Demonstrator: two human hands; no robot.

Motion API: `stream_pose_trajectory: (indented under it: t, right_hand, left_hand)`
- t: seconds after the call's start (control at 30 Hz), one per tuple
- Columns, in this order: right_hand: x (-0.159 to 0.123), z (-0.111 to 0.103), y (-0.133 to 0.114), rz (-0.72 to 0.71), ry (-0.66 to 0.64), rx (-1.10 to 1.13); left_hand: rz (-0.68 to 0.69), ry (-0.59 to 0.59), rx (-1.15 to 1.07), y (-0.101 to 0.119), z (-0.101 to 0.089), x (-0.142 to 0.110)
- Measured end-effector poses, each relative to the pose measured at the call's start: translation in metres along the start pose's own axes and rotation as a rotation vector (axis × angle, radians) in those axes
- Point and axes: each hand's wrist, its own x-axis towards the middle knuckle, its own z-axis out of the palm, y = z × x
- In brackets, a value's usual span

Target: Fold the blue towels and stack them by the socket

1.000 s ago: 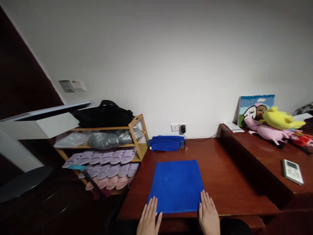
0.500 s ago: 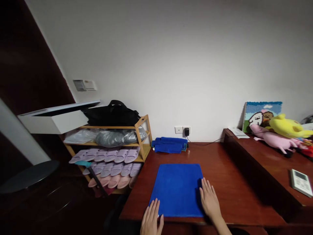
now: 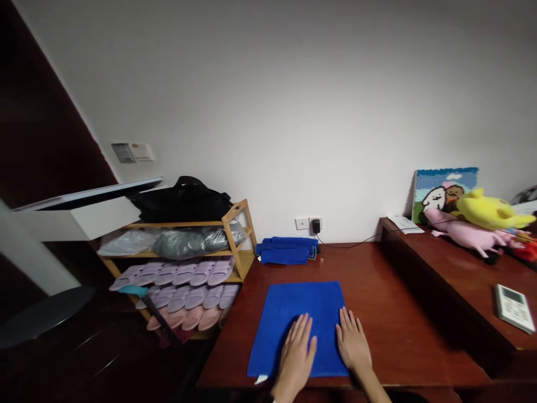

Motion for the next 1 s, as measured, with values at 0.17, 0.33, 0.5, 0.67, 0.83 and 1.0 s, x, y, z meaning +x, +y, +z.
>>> stream_pose_trajectory:
  t: [0.17,0.33,0.5,0.67,0.83,1.0]
  right_hand:
    - [-0.001,-0.008,-0.002,-0.031,-0.057,-0.035]
    - [0.0,-0.015,-0.008,0.017,-0.046,-0.011]
    - [0.0,-0.014,-0.01,0.04,-0.041,0.023]
    - [0.005,-0.006,-0.008,0.061,-0.011,0.026]
    - [0.039,-0.021,-0.008,0.089,0.024,0.048]
    - [0.09,-0.037,-0.012,0.057,-0.041,0.048]
  left_hand:
    - [0.108,-0.253,-0.185,0.049,0.016,0.057]
    - [0.014,-0.25,-0.066,-0.006,0.017,0.049]
    - [-0.175,-0.22,0.102,-0.104,-0.006,0.032]
    - [-0.177,-0.185,0.119,-0.147,-0.015,0.019]
    - [-0.172,-0.166,0.092,-0.142,-0.018,0.017]
    - [-0.184,-0.186,0.085,-0.138,-0.028,0.017]
